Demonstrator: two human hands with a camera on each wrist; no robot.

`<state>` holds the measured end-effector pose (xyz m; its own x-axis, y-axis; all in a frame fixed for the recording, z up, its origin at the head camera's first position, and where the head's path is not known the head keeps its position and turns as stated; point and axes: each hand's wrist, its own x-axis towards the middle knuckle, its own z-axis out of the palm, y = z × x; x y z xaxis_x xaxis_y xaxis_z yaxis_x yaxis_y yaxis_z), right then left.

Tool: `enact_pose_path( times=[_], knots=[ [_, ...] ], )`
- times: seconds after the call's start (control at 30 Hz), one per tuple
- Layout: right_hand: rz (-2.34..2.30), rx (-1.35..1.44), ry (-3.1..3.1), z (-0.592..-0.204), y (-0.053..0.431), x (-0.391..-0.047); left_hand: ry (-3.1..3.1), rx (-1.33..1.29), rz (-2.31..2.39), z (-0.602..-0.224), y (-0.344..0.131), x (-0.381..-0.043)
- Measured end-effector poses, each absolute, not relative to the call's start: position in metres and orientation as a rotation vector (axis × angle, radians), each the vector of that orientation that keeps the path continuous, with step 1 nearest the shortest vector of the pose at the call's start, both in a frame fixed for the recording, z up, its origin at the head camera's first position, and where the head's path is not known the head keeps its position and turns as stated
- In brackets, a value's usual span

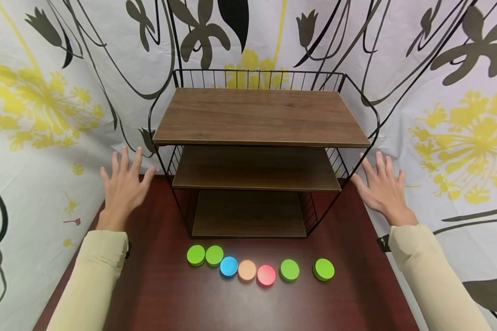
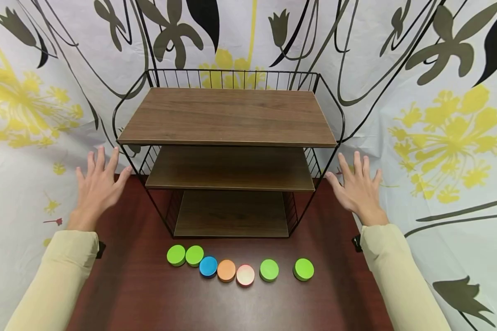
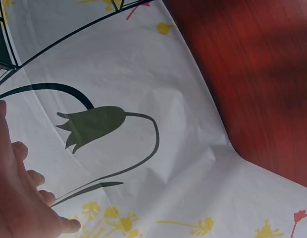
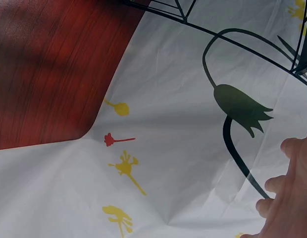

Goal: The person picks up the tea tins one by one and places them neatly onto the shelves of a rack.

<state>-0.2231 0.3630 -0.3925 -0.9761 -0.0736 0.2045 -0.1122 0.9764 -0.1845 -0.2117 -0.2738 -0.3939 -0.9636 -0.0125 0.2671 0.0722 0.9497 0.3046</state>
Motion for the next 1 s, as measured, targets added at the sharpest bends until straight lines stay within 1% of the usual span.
enact_pose_path(
  times=[0.43, 1.0],
  knots=[
    [0.469, 0.141, -2.919, -0.397, 0.364, -0.206, -2.814, -0.083, -0.579, -0.391, -0.267, -0.205],
    [0.681, 0.165, -2.964, -0.434, 0.353, -0.171, -2.629, -0.148, -0.942, -0.37, -0.244, -0.2]
  ],
)
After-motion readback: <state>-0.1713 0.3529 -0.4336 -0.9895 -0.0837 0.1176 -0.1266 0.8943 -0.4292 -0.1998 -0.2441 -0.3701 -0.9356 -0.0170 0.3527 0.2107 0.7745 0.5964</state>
